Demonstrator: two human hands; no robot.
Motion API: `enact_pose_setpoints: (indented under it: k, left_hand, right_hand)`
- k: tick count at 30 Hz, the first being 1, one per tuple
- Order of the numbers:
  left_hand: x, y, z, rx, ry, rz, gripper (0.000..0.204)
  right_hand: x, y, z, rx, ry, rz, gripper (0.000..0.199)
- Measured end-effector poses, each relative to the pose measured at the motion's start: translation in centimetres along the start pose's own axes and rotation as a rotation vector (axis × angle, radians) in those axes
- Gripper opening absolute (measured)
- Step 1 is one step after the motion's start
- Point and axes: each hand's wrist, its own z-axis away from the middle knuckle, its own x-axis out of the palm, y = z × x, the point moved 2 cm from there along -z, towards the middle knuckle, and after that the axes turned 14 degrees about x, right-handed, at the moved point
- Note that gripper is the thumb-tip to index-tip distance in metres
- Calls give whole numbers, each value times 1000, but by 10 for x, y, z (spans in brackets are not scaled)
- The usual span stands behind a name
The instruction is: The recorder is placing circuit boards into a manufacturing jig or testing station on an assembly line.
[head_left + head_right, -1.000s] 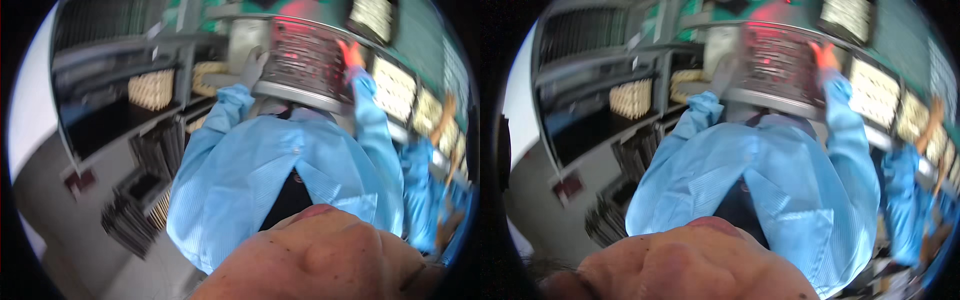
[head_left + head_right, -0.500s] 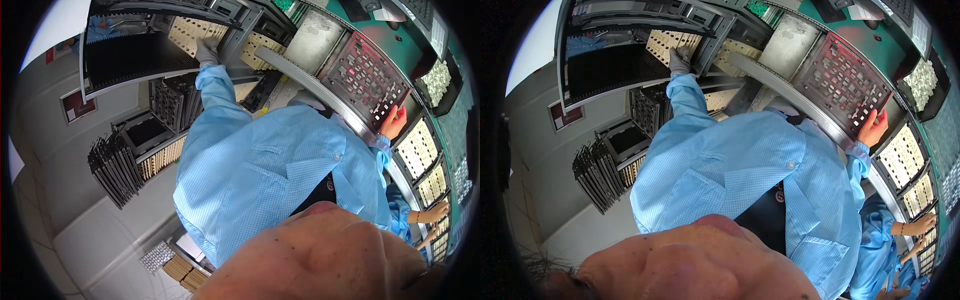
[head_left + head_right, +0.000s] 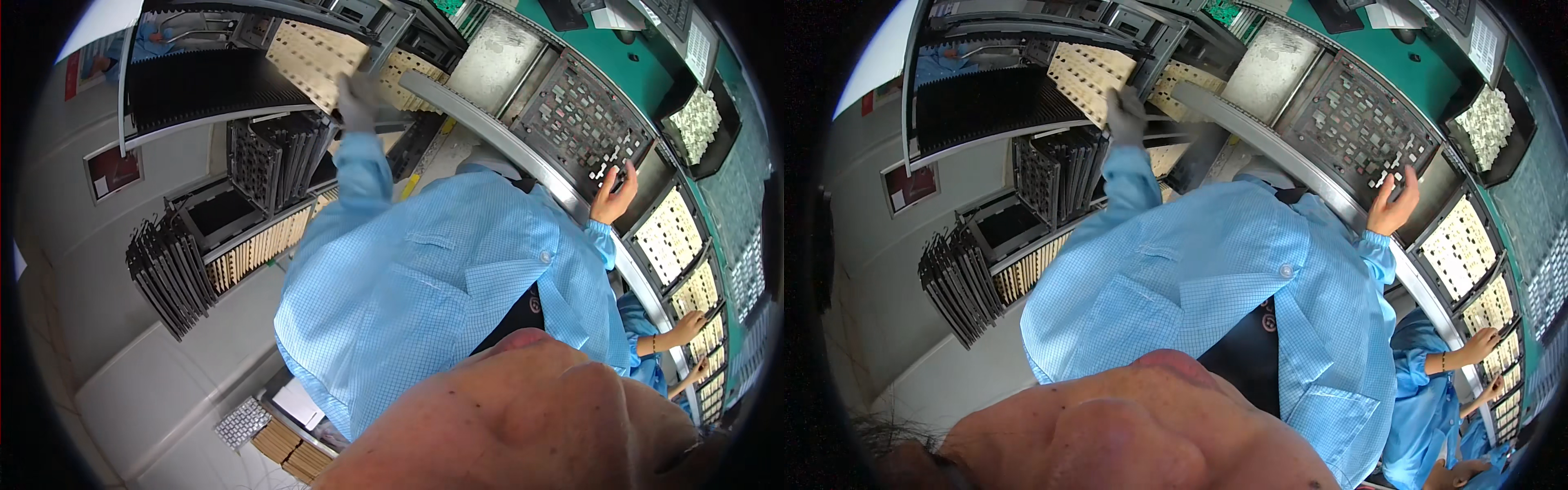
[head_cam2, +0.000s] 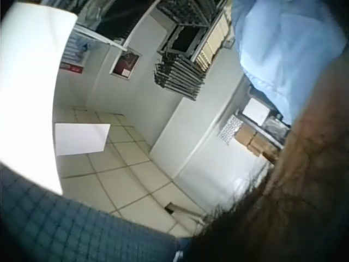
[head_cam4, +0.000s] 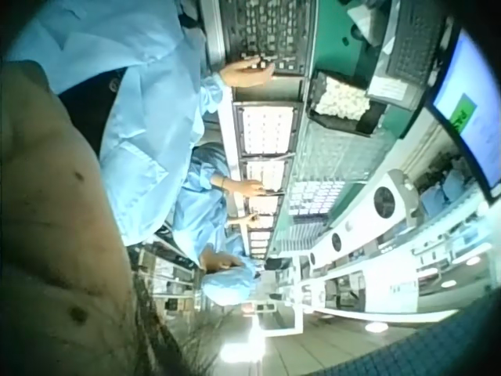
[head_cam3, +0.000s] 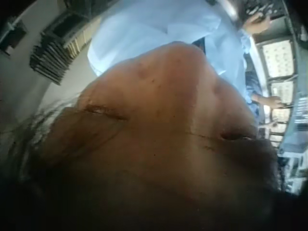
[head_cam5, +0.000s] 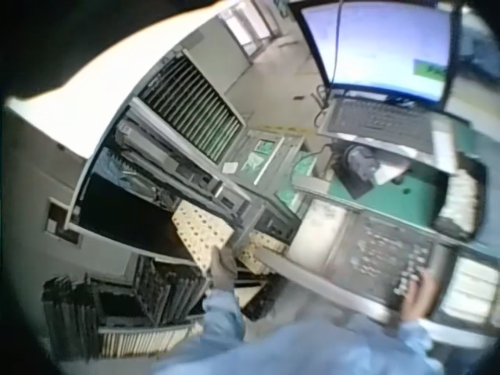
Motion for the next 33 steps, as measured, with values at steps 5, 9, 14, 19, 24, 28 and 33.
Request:
enact_pose_setpoints:
  k: [5,9,14,19,24,28,33]
  left_hand:
    - [-15,-23,140,-308,-263,145,28]
    - [-10,-26,192,-444,-454,-82,35]
    - [62,-13,173,-311,-987,-249,38]
    - [115,-43,150,-189,-1198,-427,28]
    - [109,-122,132,67,-1192,-536,28]
    - [134,-97,157,-402,-902,-523,30]
    - [124,-91,141,-432,-912,-527,30]
  right_hand:
    - [24,-20,15,112,-489,-323,19]
    - [56,-69,23,463,-1530,-762,54]
    - [72,-37,38,756,-1532,-1345,55]
    - [60,-12,19,767,-1141,-1196,51]
    - [59,-19,0,736,-846,-1291,47]
    - [63,-18,-16,705,-709,-1327,45]
    - [70,-8,-42,800,-689,-1216,69]
